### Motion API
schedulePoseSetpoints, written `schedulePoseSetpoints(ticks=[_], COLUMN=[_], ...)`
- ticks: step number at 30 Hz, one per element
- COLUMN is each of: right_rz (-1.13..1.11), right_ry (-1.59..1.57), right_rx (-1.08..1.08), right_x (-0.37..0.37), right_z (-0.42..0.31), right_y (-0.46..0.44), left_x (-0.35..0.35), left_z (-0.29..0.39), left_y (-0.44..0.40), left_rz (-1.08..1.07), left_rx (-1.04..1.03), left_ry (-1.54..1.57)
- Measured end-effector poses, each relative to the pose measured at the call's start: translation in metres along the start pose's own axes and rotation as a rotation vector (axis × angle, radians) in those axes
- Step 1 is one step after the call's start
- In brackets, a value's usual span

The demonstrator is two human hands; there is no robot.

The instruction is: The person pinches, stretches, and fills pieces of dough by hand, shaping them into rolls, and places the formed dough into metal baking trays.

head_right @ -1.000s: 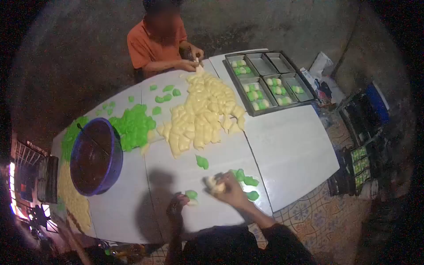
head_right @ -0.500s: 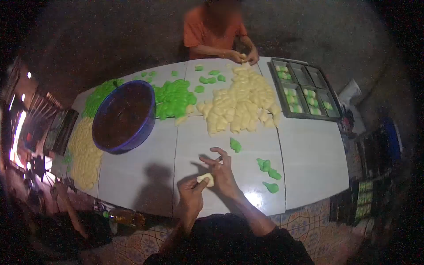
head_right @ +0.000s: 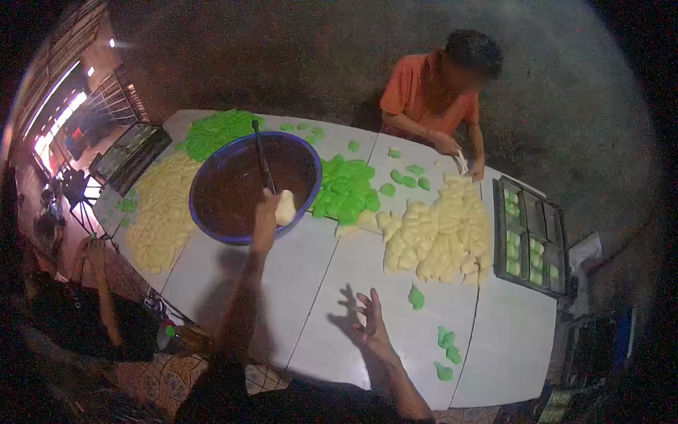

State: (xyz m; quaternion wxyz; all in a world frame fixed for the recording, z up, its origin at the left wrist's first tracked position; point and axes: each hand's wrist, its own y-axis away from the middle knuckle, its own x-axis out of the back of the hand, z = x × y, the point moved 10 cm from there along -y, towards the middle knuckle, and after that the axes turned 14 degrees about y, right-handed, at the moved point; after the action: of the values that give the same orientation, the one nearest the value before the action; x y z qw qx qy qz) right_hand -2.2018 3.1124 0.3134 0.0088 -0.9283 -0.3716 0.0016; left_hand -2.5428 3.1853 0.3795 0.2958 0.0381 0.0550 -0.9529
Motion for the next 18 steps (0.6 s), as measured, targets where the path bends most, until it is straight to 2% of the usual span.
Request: schedulePoseSetpoints(ticks=[2, 3, 4, 6, 7, 9, 11, 12, 13, 14, 15, 16, 17, 18], right_rz=[0.024, 0.070, 0.051, 0.052, 0.062, 0.069, 0.094, 0.090, 0.090, 0.109, 0.130, 0.177, 0.179, 0.152], right_ry=[0.058, 0.049, 0.004, -0.113, -0.078, -0.014, 0.026, -0.040, -0.108, -0.148, -0.189, -0.451, -0.672, -0.776], right_rx=[0.000, -0.064, -0.027, 0.024, 0.008, -0.039, 0.078, 0.141, 0.202, 0.099, -0.004, -0.113, -0.217, -0.240], right_x=[0.004, -0.003, -0.003, -0.005, -0.001, -0.001, -0.006, -0.011, -0.014, -0.012, -0.009, -0.014, -0.019, -0.025], right_z=[0.002, -0.022, -0.021, -0.019, -0.014, 0.002, -0.011, -0.020, -0.027, -0.004, 0.017, 0.015, 0.015, 0.015], right_y=[0.001, 0.001, -0.002, -0.002, -0.004, -0.003, -0.010, -0.017, -0.020, -0.024, -0.025, -0.029, -0.034, -0.036], left_x=[0.031, 0.049, 0.036, 0.011, 0.022, 0.024, 0.023, 0.027, 0.022, 0.015, -0.010, -0.036, -0.079, -0.101], left_z=[0.000, -0.022, -0.025, -0.005, -0.032, -0.046, -0.038, -0.048, -0.046, -0.046, -0.035, -0.023, 0.009, 0.002], left_y=[-0.053, -0.061, -0.062, -0.030, -0.035, -0.032, -0.036, -0.028, -0.023, -0.011, 0.015, 0.044, 0.092, 0.128], left_rz=[0.079, 0.175, -0.072, -0.300, -0.272, -0.257, -0.280, -0.207, -0.196, -0.190, -0.279, -0.376, -0.558, -0.573], left_rx=[-0.096, 0.301, 0.311, 0.431, 0.539, 0.625, 0.558, 0.626, 0.534, 0.447, 0.398, 0.372, 0.383, 0.506], left_ry=[-0.758, -0.774, -0.885, -0.901, -0.813, -0.706, -0.666, -0.490, -0.377, -0.265, -0.051, 0.174, 0.506, 0.690])
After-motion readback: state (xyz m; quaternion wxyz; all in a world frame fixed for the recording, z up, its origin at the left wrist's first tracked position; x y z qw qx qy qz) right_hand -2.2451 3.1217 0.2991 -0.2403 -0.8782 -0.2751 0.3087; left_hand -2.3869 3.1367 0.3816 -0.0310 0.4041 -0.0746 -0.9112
